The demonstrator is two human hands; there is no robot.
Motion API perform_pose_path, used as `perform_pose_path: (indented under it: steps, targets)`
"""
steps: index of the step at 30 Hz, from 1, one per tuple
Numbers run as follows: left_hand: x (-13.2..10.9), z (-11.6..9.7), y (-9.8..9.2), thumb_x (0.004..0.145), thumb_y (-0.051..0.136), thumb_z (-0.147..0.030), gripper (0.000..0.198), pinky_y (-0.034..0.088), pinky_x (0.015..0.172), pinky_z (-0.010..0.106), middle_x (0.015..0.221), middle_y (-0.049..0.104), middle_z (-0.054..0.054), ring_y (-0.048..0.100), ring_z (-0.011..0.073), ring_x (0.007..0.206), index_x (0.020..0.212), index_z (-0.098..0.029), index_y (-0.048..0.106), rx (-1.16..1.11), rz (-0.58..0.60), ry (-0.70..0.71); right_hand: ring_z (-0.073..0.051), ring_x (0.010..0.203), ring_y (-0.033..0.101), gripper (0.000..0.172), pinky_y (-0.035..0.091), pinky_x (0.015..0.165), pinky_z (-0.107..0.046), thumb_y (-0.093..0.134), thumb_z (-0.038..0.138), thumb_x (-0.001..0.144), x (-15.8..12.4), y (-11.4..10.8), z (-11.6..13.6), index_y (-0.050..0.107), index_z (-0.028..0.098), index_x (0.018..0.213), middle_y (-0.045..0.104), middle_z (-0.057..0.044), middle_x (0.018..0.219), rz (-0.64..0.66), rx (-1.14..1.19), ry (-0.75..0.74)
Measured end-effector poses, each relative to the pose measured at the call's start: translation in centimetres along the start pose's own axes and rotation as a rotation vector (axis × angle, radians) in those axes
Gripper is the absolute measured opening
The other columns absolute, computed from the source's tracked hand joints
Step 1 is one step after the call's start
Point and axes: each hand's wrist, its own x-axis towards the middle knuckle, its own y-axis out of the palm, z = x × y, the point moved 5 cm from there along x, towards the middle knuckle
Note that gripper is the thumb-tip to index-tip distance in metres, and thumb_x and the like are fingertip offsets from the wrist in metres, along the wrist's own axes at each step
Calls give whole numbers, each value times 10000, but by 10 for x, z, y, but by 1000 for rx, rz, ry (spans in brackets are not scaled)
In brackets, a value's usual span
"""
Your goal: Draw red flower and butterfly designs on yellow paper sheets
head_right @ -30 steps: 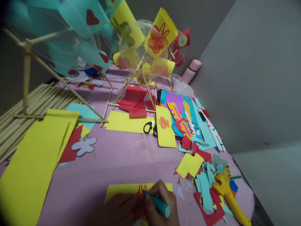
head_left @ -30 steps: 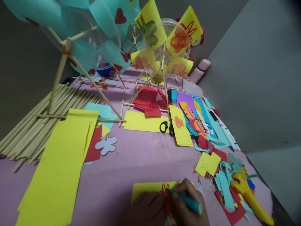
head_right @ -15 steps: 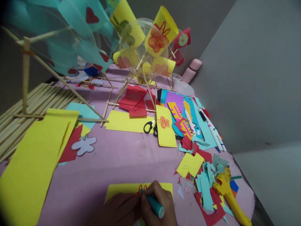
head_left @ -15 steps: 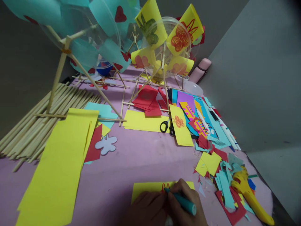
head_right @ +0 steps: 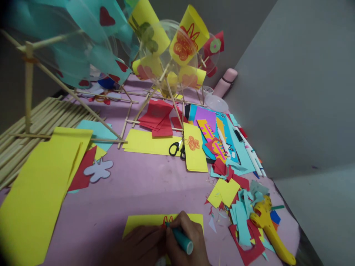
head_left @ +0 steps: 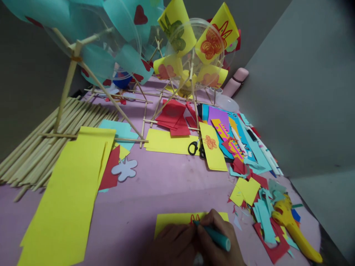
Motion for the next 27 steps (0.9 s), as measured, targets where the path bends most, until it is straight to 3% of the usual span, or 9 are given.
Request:
perform_pose_path:
  steps: [8,15,27]
  targets:
    - [0,0,0,980,384,-341,278,518,769,269,916,676,18,628,160,868,915,-169,594,-7,0,3,-110,435,323,219,244,438,-232,524,366,808,-1,-1,-3,428,234,661,383,86,501,-8,49,28]
    - [4,0,-9,1000,306,-351,360,508,714,247,897,686,8,627,141,806,906,-172,604,51,-96,35,-118,430,367,215,271,420,-217,556,343,781,-5,-11,-12,423,238,650,432,72,474,-160,139,138]
    - [5,0,-10,997,322,-366,349,516,713,244,899,699,1,643,142,800,945,-171,607,31,-100,38,-105,403,331,205,252,408,-222,527,348,799,-2,-6,-13,419,237,665,405,83,466,-86,72,75]
